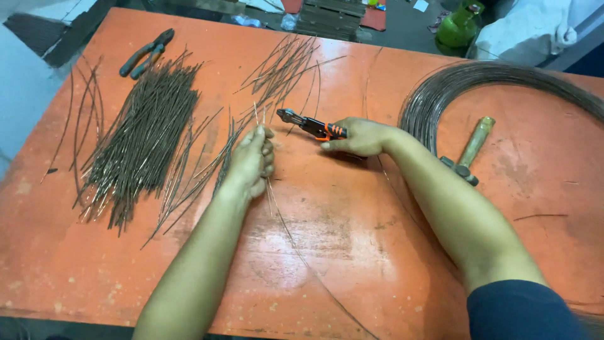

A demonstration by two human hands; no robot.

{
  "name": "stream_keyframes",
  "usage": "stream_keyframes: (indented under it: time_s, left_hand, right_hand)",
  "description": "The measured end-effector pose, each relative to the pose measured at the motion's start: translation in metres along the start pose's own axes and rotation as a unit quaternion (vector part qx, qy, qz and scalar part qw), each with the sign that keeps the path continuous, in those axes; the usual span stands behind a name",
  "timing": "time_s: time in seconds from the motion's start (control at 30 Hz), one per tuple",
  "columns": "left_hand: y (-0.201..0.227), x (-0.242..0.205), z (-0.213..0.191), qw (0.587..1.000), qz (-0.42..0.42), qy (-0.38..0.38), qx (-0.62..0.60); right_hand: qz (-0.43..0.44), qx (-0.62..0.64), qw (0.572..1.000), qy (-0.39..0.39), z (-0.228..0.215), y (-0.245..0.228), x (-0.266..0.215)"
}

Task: Cutting metal wires from a large coil into uniform lengths using wire cutters on a workbench.

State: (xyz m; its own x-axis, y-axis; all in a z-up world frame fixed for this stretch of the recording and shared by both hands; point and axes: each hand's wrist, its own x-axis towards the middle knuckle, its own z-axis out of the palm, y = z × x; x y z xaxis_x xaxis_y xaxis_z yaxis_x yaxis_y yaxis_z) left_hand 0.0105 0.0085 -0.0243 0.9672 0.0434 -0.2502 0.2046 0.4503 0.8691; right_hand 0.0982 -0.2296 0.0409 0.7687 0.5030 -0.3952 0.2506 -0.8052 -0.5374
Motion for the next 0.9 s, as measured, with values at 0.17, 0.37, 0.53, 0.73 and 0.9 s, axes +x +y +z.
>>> stream_keyframes:
  time_s: [0.17,0.37,0.53,0.73,0.9]
  left_hand:
    - [0.017,0.042,-0.024,0.999,0.031,0.026,-0.021]
    - [0.045,0.067,-0.026,0.998,0.053,0.031,-0.032]
    - [0.053,0.09,-0.03,0.996,0.075,0.038,-0.032]
    - [0.057,0.093,-0.019,0.997,0.065,0.031,-0.027]
    - [0.053,0.096,-0.007,0.998,0.058,0.017,-0.028]
  right_hand:
    - [-0.01,-0.019,0.998,-0.055,-0.006,-0.004,-0.016]
    - [-0.016,-0.048,0.992,-0.114,0.001,-0.029,-0.041]
    - [-0.035,-0.067,0.987,-0.143,0.003,-0.041,-0.052]
    - [-0.042,-0.077,0.983,-0.159,0.003,-0.049,-0.055]
    - [-0.047,-0.072,0.983,-0.162,0.006,-0.04,-0.048]
